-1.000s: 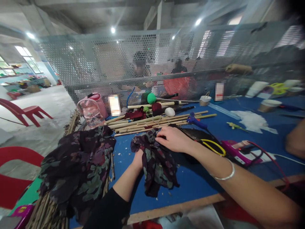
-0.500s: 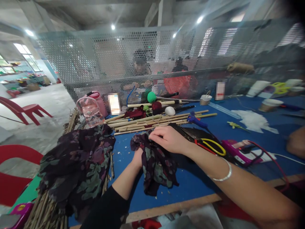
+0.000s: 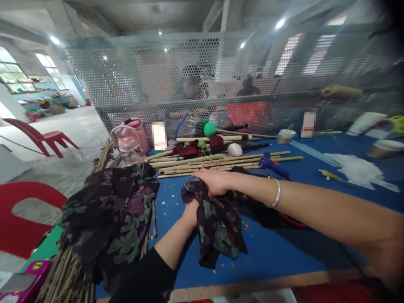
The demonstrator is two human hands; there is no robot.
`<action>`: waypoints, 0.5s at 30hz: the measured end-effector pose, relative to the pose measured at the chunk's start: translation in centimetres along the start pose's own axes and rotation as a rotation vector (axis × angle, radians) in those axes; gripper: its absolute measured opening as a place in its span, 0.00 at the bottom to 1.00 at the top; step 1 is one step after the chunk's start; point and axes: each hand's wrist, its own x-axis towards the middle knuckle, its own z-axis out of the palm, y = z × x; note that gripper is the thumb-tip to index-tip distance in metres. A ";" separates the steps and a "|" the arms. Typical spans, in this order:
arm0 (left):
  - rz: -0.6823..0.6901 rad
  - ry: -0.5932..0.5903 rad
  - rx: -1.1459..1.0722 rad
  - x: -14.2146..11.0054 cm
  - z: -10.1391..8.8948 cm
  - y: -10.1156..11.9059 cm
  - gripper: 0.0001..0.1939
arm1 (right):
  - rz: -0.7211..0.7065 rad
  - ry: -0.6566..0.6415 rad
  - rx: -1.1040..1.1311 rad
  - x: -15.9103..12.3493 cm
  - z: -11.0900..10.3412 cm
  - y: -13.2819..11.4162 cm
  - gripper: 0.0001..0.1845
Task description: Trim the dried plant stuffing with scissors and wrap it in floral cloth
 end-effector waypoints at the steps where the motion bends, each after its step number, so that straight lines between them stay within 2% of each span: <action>1: 0.015 0.002 -0.007 0.0 0.1 -0.1 0.13 | -0.003 -0.051 0.017 0.1 0.0 -0.2 0.41; 3: 0.036 0.019 -0.044 0.0 0.4 -0.5 0.15 | 0.024 -0.104 0.020 0.1 0.1 -0.7 0.34; 5: 0.034 0.016 -0.076 0.0 0.7 -1.1 0.17 | 0.063 -0.078 -0.021 -0.1 0.3 -1.2 0.30; 8: 0.014 -0.003 -0.085 0.0 0.6 -1.5 0.19 | 0.086 -0.019 -0.041 -0.4 0.7 -1.6 0.27; 11: 0.028 0.012 -0.092 0.1 0.3 -1.0 0.21 | 0.122 -0.002 0.045 -0.8 0.7 -1.1 0.26; 13: 0.061 0.018 -0.118 0.2 0.2 -0.5 0.21 | 0.141 0.074 0.141 -1.8 0.6 -0.5 0.30; 15: 0.097 0.018 -0.150 0.1 0.2 -0.2 0.21 | 0.133 0.232 0.232 -3.6 0.5 -0.2 0.34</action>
